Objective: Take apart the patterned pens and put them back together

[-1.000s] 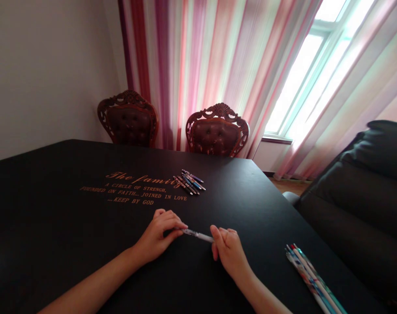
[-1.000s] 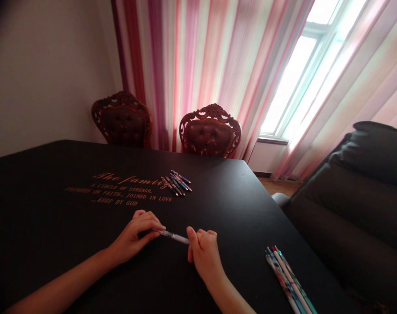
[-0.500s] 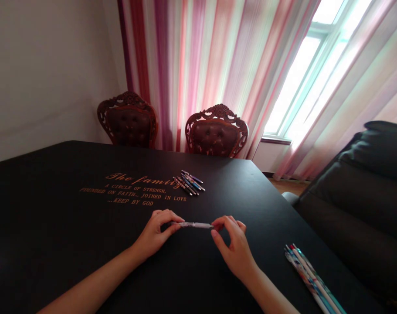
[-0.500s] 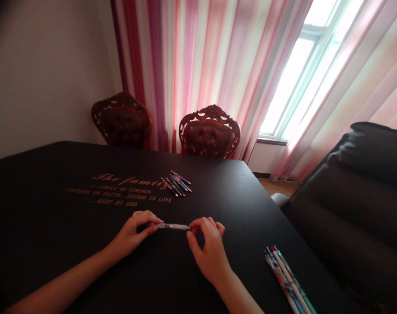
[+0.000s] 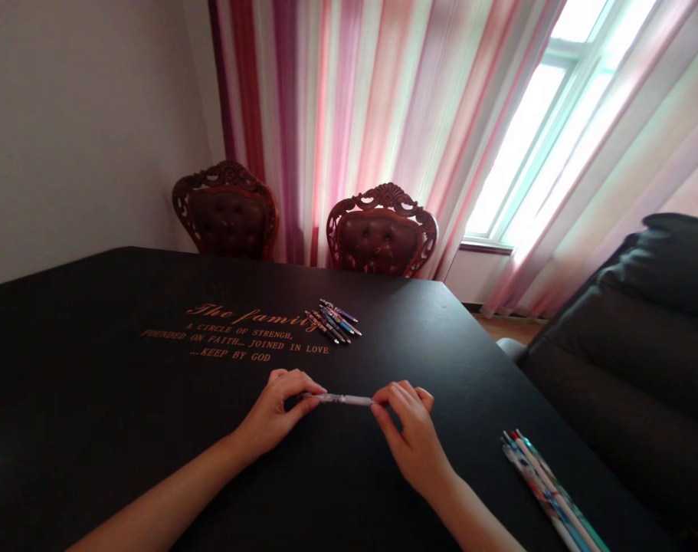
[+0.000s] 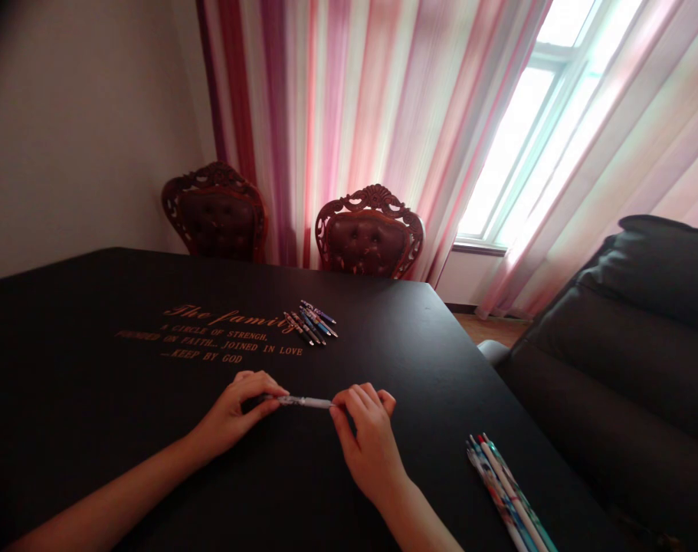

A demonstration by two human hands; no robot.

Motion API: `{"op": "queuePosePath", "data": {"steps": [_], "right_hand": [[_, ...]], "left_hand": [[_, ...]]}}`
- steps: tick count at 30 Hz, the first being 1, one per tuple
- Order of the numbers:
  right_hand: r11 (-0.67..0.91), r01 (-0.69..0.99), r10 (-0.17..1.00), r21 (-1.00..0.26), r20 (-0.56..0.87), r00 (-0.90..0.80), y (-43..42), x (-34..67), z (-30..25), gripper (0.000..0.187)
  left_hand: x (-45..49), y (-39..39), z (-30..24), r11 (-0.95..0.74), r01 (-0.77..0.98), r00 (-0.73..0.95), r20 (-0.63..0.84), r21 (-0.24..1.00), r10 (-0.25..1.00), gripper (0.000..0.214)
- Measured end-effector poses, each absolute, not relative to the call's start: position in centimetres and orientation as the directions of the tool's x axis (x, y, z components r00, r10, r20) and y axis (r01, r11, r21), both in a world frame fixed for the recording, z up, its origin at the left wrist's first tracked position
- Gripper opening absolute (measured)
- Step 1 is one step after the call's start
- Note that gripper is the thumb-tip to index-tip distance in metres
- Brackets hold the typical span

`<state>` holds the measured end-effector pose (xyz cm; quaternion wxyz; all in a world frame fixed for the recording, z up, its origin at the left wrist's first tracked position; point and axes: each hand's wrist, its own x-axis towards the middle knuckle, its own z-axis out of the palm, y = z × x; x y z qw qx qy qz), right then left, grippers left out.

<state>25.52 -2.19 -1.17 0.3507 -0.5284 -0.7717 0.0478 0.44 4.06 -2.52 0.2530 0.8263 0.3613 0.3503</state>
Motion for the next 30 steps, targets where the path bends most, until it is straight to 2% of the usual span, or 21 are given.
{"op": "queuePosePath", "data": {"steps": [11,16,18,23,30], "right_hand": [[0.398,0.791,0.886,-0.465,0.42,-0.198,-2.13,24.96,-1.4,0.035],[0.42,0.778,0.863,-0.467,0.471,-0.183,-1.98,25.4,-1.53,0.009],[0.432,0.78,0.851,-0.453,0.49,-0.187,-1.89,25.55,-1.59,0.007],[0.442,0.787,0.852,-0.431,0.476,-0.218,-1.95,25.35,-1.54,0.015],[0.423,0.795,0.868,-0.434,0.445,-0.219,-2.24,24.8,-1.49,0.036]], "left_hand": [[0.46,4.0,-2.12,-0.651,0.431,0.538,0.401,0.625,0.742,0.014],[0.5,4.06,-2.34,-0.633,0.417,0.509,0.41,0.652,0.757,0.012],[0.51,4.04,-2.35,-0.629,0.417,0.504,0.409,0.657,0.761,0.012],[0.48,3.96,-2.13,-0.63,0.433,0.516,0.396,0.645,0.76,0.013],[0.46,3.71,-1.73,-0.66,0.438,0.556,0.392,0.611,0.732,0.014]]}}
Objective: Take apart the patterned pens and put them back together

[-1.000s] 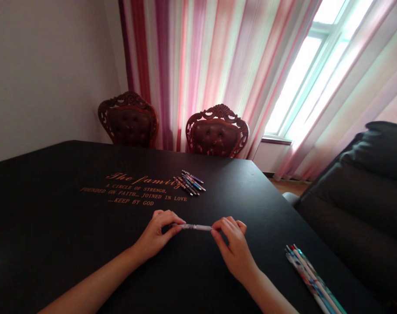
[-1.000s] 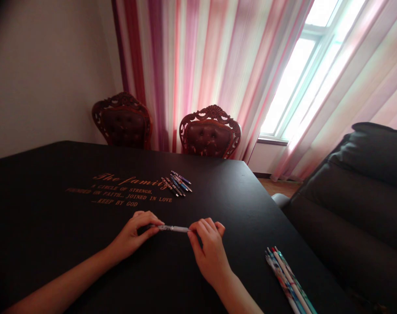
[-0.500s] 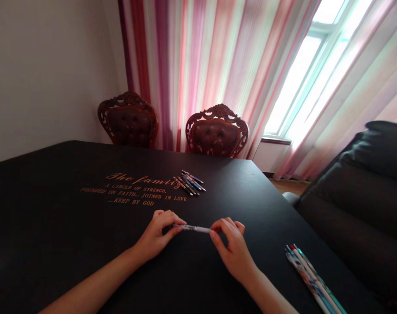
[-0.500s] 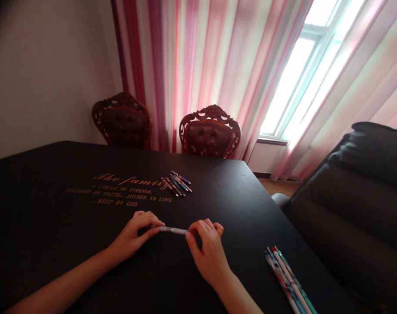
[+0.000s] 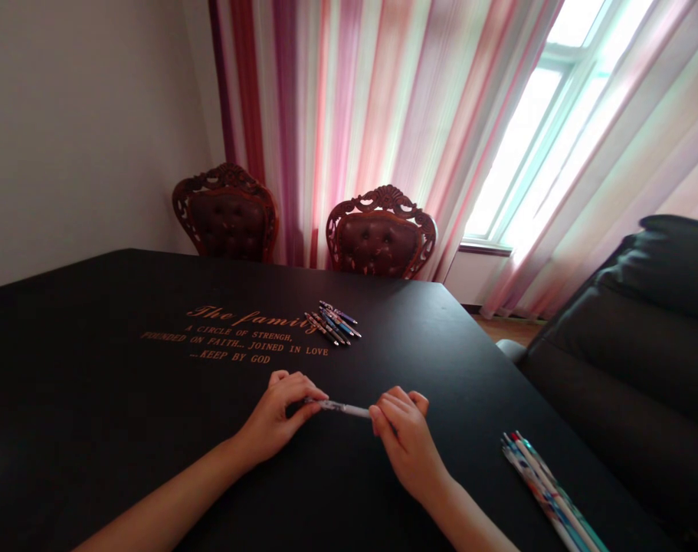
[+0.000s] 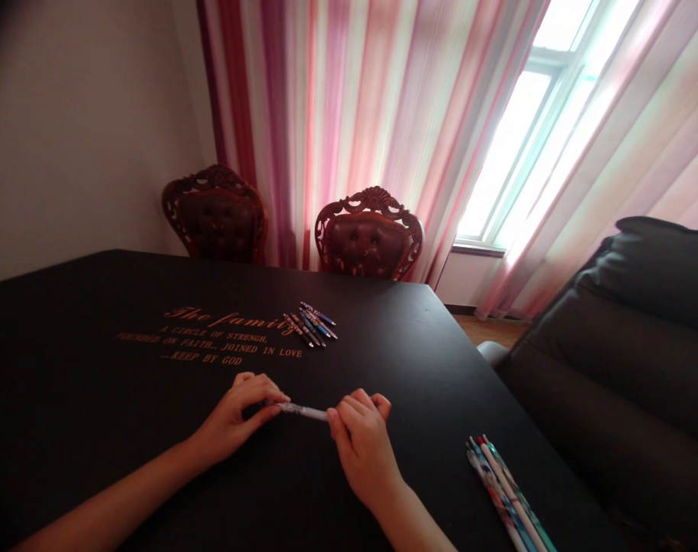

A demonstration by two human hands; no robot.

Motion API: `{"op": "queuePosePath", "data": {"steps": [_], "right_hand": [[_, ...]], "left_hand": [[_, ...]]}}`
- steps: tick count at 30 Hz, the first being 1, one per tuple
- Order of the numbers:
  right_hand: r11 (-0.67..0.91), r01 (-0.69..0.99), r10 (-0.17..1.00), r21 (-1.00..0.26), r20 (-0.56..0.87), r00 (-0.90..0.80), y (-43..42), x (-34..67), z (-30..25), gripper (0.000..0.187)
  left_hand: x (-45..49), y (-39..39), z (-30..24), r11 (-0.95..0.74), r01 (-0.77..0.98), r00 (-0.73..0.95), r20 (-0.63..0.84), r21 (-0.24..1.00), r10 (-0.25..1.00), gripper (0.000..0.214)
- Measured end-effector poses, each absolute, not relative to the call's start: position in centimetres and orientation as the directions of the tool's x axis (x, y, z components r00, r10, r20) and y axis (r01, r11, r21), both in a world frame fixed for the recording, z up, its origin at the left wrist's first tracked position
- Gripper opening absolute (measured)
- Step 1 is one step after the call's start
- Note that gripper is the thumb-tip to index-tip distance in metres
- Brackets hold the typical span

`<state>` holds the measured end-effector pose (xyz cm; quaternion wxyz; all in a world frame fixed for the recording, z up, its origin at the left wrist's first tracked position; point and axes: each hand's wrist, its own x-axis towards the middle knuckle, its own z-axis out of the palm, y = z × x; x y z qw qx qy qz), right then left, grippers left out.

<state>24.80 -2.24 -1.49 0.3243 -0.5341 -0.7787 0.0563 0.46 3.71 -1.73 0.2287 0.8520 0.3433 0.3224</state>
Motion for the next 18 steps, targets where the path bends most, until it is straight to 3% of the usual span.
{"op": "queuePosePath", "data": {"steps": [7,18], "right_hand": [[0.425,0.79,0.855,-0.441,0.483,-0.189,-2.19,24.96,-1.64,0.005],[0.426,0.792,0.859,-0.437,0.47,-0.202,-2.16,24.85,-1.8,0.027]], "left_hand": [[0.5,3.72,-1.94,-0.634,0.439,0.525,0.39,0.637,0.756,0.013],[0.56,3.47,-1.64,-0.679,0.445,0.571,0.399,0.584,0.717,0.013]]}}
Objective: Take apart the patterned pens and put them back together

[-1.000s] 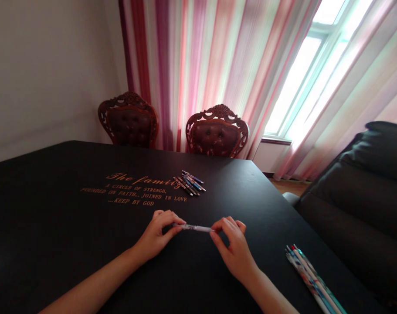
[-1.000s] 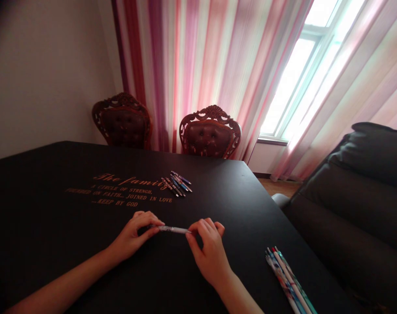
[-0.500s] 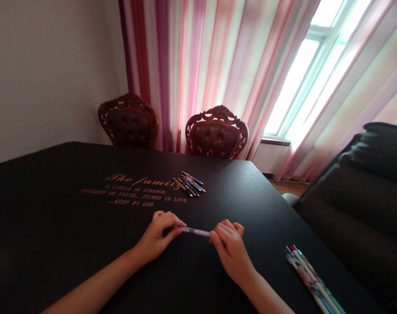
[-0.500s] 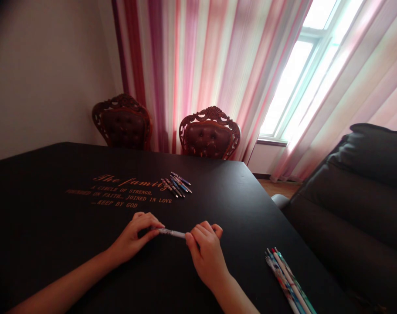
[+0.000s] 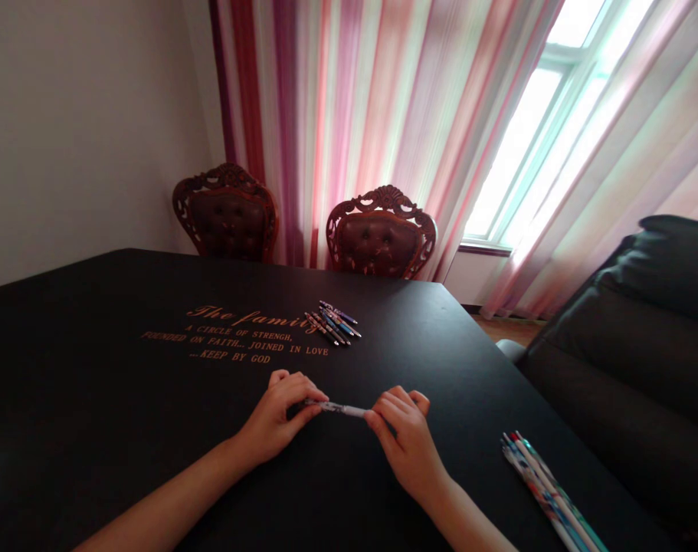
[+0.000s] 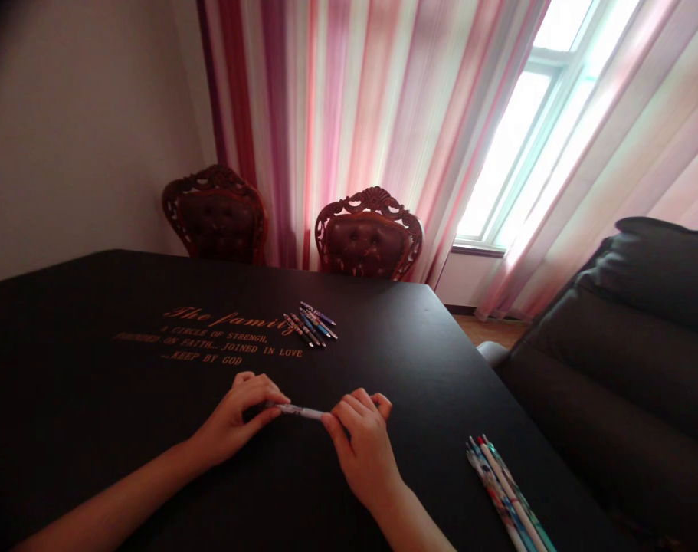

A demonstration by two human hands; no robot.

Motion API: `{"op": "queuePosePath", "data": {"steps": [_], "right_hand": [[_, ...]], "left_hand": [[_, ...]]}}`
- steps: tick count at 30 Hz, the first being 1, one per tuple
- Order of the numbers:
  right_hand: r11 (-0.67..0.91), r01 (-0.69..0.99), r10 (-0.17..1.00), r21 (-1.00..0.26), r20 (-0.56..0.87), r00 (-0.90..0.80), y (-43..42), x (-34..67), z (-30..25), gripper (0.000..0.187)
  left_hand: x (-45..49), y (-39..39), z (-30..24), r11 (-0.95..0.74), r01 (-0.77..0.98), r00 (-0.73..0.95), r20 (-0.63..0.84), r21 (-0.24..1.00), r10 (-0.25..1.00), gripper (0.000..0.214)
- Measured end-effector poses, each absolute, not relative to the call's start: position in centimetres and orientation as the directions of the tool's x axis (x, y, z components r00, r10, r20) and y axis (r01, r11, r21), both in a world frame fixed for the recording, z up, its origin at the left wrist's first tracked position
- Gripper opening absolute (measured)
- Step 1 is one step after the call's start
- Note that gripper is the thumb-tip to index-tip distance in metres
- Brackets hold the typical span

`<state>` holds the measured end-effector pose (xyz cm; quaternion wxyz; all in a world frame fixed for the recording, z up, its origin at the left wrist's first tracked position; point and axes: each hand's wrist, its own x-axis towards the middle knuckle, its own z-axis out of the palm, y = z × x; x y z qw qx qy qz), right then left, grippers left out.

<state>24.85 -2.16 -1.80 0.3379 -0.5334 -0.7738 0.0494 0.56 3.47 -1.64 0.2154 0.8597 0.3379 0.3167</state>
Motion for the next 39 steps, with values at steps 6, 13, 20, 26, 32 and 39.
{"op": "queuePosePath", "data": {"steps": [6,13,20,26,32,39], "right_hand": [[0.379,0.75,0.903,-0.542,0.396,-0.17,-2.03,24.55,-2.54,0.04],[0.402,0.747,0.879,-0.53,0.453,-0.151,-2.02,24.8,-2.07,0.006],[0.409,0.759,0.878,-0.506,0.446,-0.175,-2.07,24.74,-1.82,0.019],[0.355,0.741,0.913,-0.57,0.382,-0.144,-2.06,24.32,-2.34,0.042],[0.308,0.681,0.935,-0.664,0.345,-0.087,-2.08,24.14,-2.44,0.04],[0.361,0.677,0.898,-0.641,0.435,-0.067,-1.93,24.55,-2.27,0.005]], "left_hand": [[0.61,3.52,-1.73,-0.677,0.441,0.561,0.407,0.59,0.72,0.012],[0.41,3.69,-1.91,-0.642,0.442,0.529,0.397,0.627,0.75,0.012],[0.52,3.61,-1.82,-0.69,0.442,0.564,0.42,0.574,0.711,0.011],[0.52,3.16,-1.35,-0.741,0.444,0.599,0.448,0.504,0.664,0.013],[0.5,3.11,-1.39,-0.746,0.447,0.589,0.464,0.495,0.661,0.015],[0.56,3.47,-1.87,-0.722,0.436,0.546,0.479,0.538,0.687,0.013]]}}
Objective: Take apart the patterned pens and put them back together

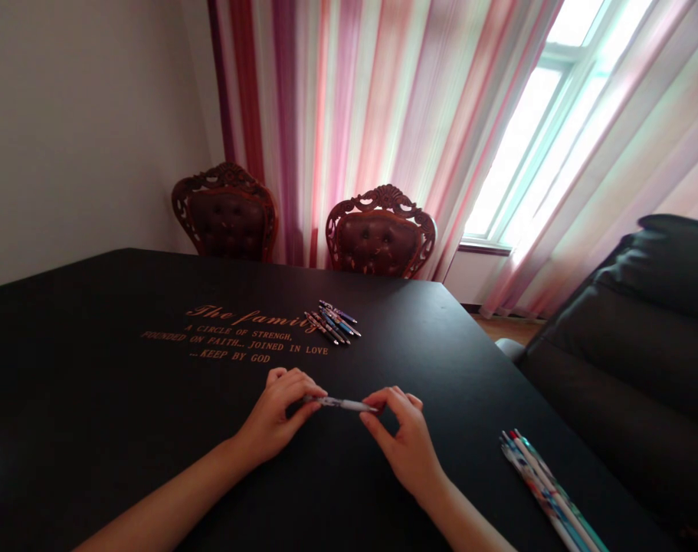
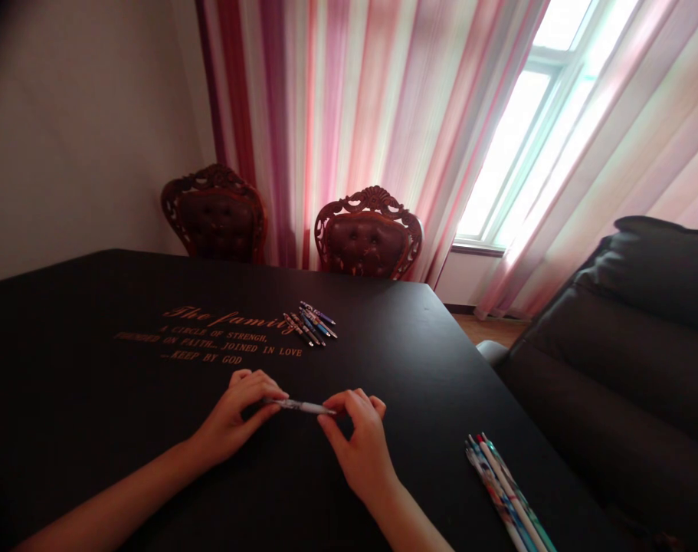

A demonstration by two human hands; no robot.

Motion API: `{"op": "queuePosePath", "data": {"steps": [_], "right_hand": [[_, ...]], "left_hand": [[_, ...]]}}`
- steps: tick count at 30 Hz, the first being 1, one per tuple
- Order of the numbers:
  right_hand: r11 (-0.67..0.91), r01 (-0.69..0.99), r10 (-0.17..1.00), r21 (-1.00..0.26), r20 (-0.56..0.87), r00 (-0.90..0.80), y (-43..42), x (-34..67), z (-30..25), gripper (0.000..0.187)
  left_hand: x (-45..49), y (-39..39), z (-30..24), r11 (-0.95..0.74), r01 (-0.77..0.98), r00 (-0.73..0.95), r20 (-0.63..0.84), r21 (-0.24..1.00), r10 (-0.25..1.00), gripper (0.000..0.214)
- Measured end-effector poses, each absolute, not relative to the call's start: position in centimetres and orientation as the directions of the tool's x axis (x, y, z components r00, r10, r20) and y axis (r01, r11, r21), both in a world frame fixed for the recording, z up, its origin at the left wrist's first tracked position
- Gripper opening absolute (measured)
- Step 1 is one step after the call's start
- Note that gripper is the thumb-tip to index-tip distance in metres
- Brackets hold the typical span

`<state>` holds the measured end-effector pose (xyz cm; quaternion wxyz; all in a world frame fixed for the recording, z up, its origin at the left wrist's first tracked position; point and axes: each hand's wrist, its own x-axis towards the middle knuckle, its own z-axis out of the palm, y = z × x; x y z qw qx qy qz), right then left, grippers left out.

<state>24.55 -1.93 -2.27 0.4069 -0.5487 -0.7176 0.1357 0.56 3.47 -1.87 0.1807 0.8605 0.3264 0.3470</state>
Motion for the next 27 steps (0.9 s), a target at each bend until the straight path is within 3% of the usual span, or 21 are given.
{"op": "queuePosePath", "data": {"steps": [18,21,24,27], "right_hand": [[0.303,0.638,0.927,-0.707,0.375,-0.025,-1.9,24.5,-2.3,0.008],[0.286,0.585,0.931,-0.759,0.365,0.018,-1.8,24.8,-2.3,0.011],[0.262,0.479,0.936,-0.838,0.342,0.087,-1.6,25.2,-2.2,0.016],[0.245,0.404,0.937,-0.881,0.322,0.135,-1.4,25.6,-2.0,0.019]], "left_hand": [[0.4,3.4,-1.9,-0.722,0.416,0.544,0.485,0.553,0.684,0.016],[0.4,3.5,-2.1,-0.65,0.36,0.503,0.448,0.669,0.739,0.02],[0.6,3.9,-2.5,-0.462,0.231,0.379,0.359,0.856,0.853,0.031],[0.7,4.4,-2.8,-0.277,0.074,0.282,0.246,0.958,0.927,0.024]]}}
